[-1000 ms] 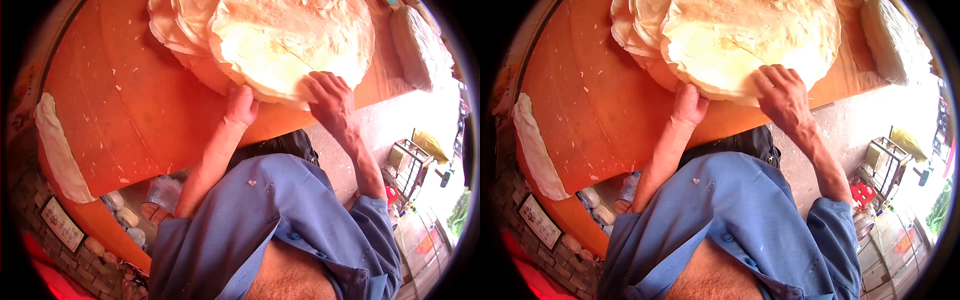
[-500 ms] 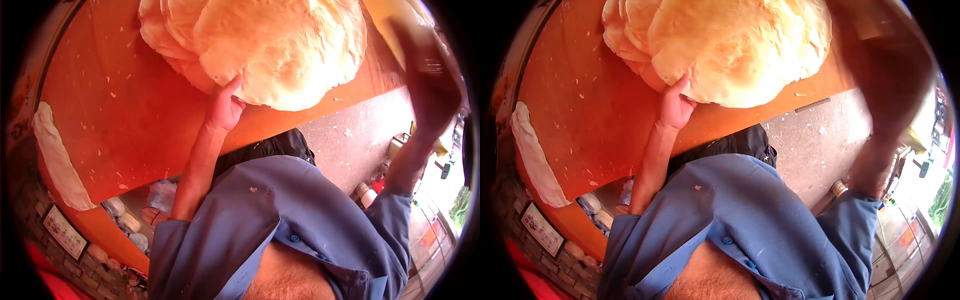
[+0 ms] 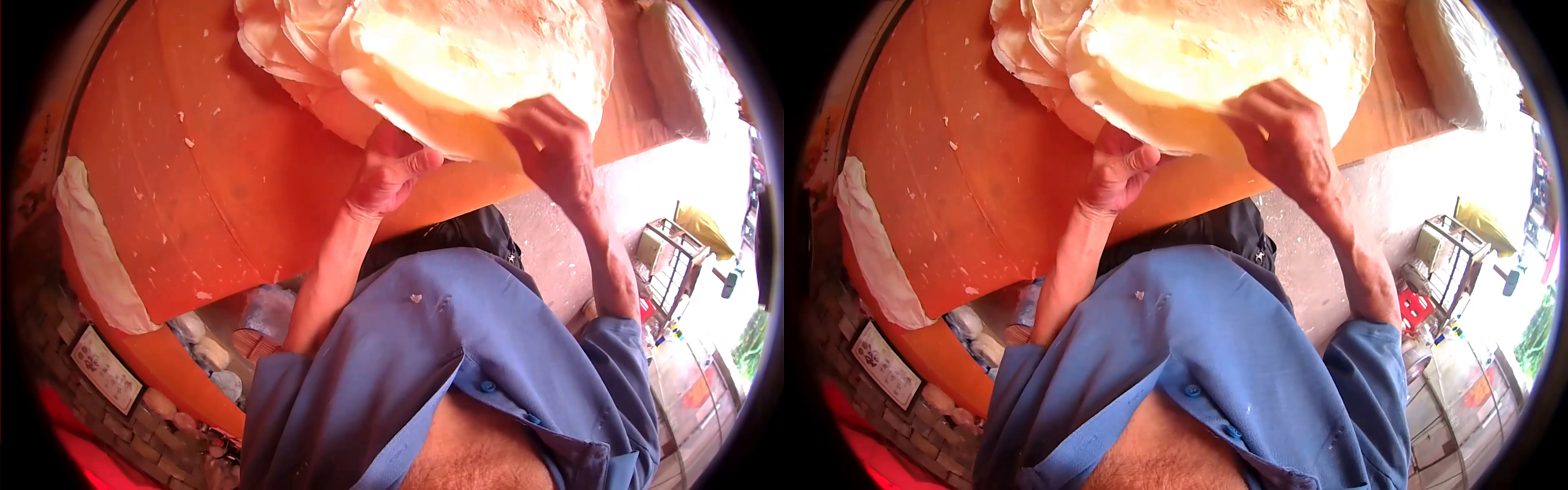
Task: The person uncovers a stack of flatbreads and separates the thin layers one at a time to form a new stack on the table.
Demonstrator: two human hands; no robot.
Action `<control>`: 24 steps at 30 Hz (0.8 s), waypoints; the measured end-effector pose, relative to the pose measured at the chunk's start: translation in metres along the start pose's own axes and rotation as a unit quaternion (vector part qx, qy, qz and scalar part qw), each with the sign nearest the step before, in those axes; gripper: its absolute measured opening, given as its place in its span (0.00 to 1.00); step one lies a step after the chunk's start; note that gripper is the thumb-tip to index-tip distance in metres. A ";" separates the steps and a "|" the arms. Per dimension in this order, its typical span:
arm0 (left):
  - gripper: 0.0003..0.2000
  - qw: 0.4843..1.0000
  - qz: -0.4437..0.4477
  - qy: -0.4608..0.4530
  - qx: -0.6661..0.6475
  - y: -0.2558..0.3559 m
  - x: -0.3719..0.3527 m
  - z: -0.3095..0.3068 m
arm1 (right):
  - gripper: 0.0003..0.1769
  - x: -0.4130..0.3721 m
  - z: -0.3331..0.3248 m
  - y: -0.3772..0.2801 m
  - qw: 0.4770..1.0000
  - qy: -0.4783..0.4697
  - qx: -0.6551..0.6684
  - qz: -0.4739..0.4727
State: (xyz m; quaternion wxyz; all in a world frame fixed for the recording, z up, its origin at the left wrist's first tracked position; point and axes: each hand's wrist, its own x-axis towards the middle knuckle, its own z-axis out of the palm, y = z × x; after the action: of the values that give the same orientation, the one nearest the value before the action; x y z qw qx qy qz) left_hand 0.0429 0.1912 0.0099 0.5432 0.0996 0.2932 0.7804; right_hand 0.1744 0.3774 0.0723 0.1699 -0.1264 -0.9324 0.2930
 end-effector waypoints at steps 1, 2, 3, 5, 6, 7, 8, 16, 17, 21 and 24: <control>0.35 1.000 -0.001 0.003 -0.017 0.001 0.001 0.000 | 0.07 0.006 -0.004 -0.005 1.000 0.008 0.001 0.005; 0.35 1.000 -0.005 0.003 -0.016 0.001 0.000 0.001 | 0.06 0.011 -0.006 -0.010 1.000 0.017 0.000 0.009; 0.35 1.000 -0.003 -0.001 -0.012 0.003 0.001 0.002 | 0.05 0.012 -0.006 -0.016 1.000 0.022 0.002 0.008; 0.35 1.000 0.003 -0.004 -0.006 0.006 0.004 0.004 | 0.06 0.005 0.002 -0.015 1.000 0.023 -0.001 -0.002; 0.35 1.000 0.006 -0.009 -0.005 0.005 0.006 0.003 | 0.06 0.001 0.006 -0.015 1.000 0.020 -0.003 -0.009; 0.35 1.000 0.006 -0.012 -0.004 0.004 0.005 0.003 | 0.06 0.001 0.007 -0.011 1.000 0.017 0.004 -0.021; 0.35 1.000 0.001 -0.010 -0.004 0.003 0.005 0.002 | 0.06 0.003 0.006 -0.013 1.000 0.017 0.006 -0.017; 0.32 1.000 0.026 -0.003 0.001 0.007 0.011 0.005 | 0.10 0.002 0.008 -0.010 0.999 0.024 0.034 0.002; 0.32 1.000 0.021 -0.002 0.000 0.006 0.010 0.003 | 0.12 0.006 0.005 -0.015 0.999 0.017 0.047 0.008; 0.33 1.000 0.019 -0.001 0.005 0.006 0.016 0.005 | 0.19 0.006 0.000 -0.013 0.999 0.010 0.035 -0.008; 0.34 1.000 0.029 -0.006 0.007 0.009 0.018 0.008 | 0.22 0.008 -0.001 -0.013 0.999 0.008 0.051 0.000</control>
State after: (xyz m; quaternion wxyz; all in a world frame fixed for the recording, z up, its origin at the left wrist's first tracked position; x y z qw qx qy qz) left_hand 0.0322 0.2084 0.0188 0.5209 0.1163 0.2923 0.7935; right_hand 0.1657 0.3707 0.0826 0.1833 -0.1194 -0.9150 0.3390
